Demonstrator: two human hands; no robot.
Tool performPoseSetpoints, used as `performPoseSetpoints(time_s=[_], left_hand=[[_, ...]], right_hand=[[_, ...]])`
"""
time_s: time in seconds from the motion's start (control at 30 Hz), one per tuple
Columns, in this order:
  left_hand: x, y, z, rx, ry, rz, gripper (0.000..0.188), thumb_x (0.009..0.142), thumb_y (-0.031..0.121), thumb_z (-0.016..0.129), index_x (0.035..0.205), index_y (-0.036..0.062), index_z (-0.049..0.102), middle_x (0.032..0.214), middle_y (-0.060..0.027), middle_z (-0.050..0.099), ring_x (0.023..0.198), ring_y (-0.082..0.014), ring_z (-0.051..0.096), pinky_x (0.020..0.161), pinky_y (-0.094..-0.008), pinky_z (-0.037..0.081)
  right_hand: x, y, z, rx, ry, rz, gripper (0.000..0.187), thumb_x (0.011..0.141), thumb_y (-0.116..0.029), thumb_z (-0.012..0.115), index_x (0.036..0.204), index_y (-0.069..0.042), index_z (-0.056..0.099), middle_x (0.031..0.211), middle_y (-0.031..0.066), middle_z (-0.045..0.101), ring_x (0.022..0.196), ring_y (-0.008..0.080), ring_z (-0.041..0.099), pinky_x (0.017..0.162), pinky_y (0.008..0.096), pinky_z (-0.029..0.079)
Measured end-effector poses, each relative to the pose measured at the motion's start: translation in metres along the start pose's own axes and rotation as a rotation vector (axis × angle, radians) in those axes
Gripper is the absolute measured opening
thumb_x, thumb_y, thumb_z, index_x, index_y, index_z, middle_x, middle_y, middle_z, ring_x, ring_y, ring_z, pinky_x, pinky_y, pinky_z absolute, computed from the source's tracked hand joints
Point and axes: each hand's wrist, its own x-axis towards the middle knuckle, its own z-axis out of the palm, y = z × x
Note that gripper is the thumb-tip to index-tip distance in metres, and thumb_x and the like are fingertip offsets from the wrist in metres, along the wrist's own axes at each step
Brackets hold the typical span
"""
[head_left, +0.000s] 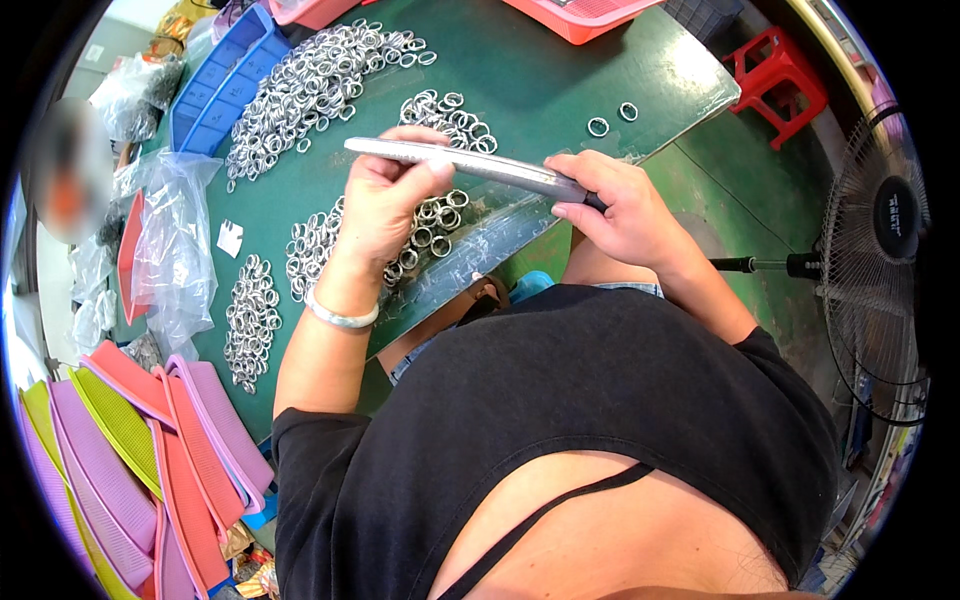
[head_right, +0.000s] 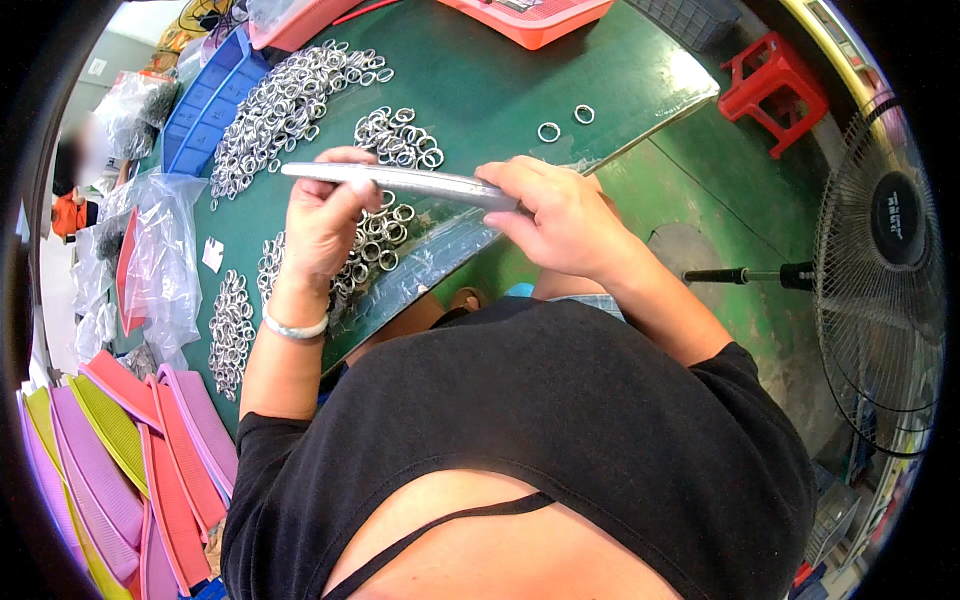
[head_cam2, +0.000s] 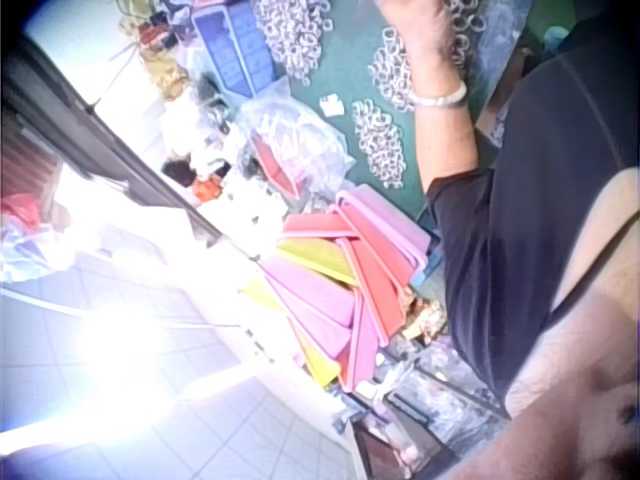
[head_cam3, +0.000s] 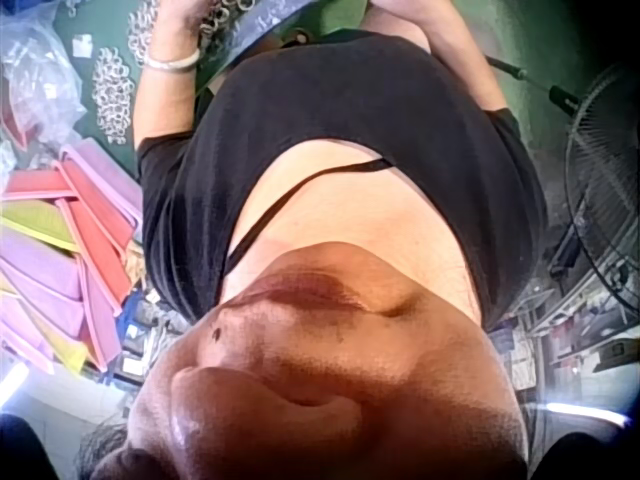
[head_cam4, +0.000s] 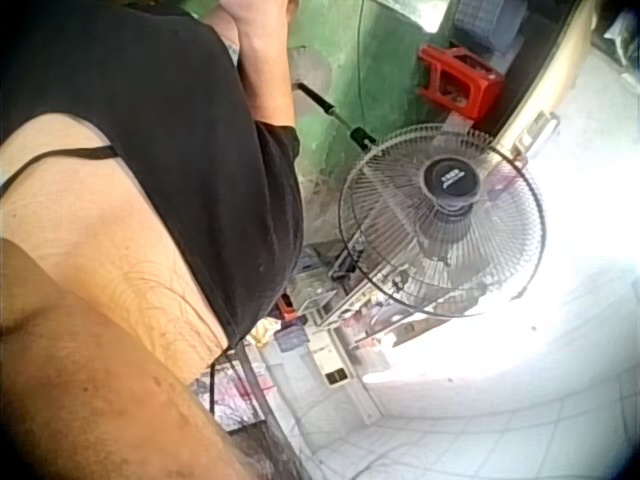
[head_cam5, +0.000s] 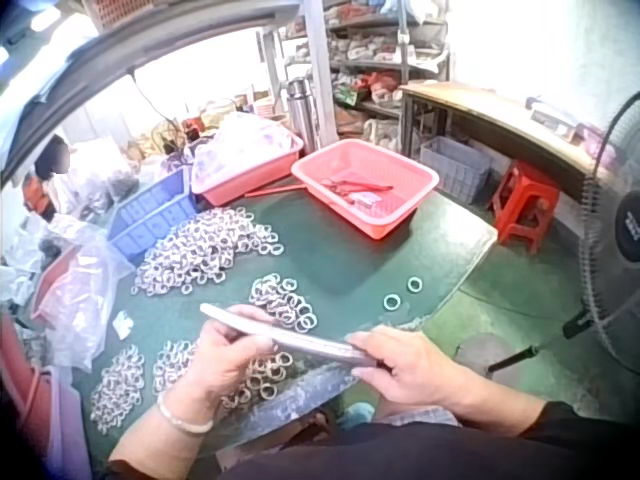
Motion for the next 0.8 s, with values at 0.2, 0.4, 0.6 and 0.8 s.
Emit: performPoseSetpoints(time_s=[0.2, 0.4, 0.6, 0.8], left_hand=[[0.003, 0.017, -0.040, 0.131, 0.165, 0.155, 0.010, 0.086, 0.005, 0.058, 0.097, 0.0034, 0.058, 0.084, -0.0027, 0.060, 0.072, -0.0105, 0.056, 0.067, -0.0236, 0.046], [-0.009, 0.011, -0.006, 1.267, -0.265, 0.190, 0.027, 0.068, 0.016, 0.075, 0.091, 0.0044, 0.065, 0.093, -0.0083, 0.060, 0.090, -0.0239, 0.057, 0.079, -0.0336, 0.046], [0.014, 0.009, 0.006, 1.137, -0.178, 0.122, 0.024, 0.073, 0.011, 0.070, 0.095, 0.0014, 0.065, 0.091, -0.0110, 0.061, 0.091, -0.0253, 0.058, 0.079, -0.0344, 0.047], [0.047, -0.006, 0.019, 1.368, -0.268, 0.382, 0.018, 0.073, 0.005, 0.066, 0.091, 0.0034, 0.065, 0.089, -0.0113, 0.059, 0.087, -0.0301, 0.057, 0.075, -0.0365, 0.047]], right_hand=[[-0.008, 0.013, -0.019, 0.039, 0.041, 0.106, 0.035, 0.071, -0.002, 0.069, 0.105, 0.001, 0.059, 0.090, 0.0139, 0.062, 0.075, 0.0242, 0.062, 0.068, 0.0308, 0.049], [-0.011, 0.027, -0.027, 0.002, 0.125, 0.137, 0.037, 0.072, -0.002, 0.068, 0.107, 0.003, 0.058, 0.091, 0.0138, 0.063, 0.077, 0.0238, 0.062, 0.069, 0.0300, 0.049], [-0.013, 0.027, -0.028, 0.010, 0.124, 0.115, 0.036, 0.072, -0.002, 0.068, 0.107, 0.003, 0.058, 0.090, 0.0136, 0.063, 0.076, 0.0230, 0.061, 0.068, 0.0302, 0.048], [-0.015, 0.029, -0.027, 0.040, 0.140, 0.153, 0.036, 0.072, -0.002, 0.068, 0.107, 0.002, 0.058, 0.090, 0.0137, 0.062, 0.075, 0.0230, 0.061, 0.068, 0.0301, 0.048]])
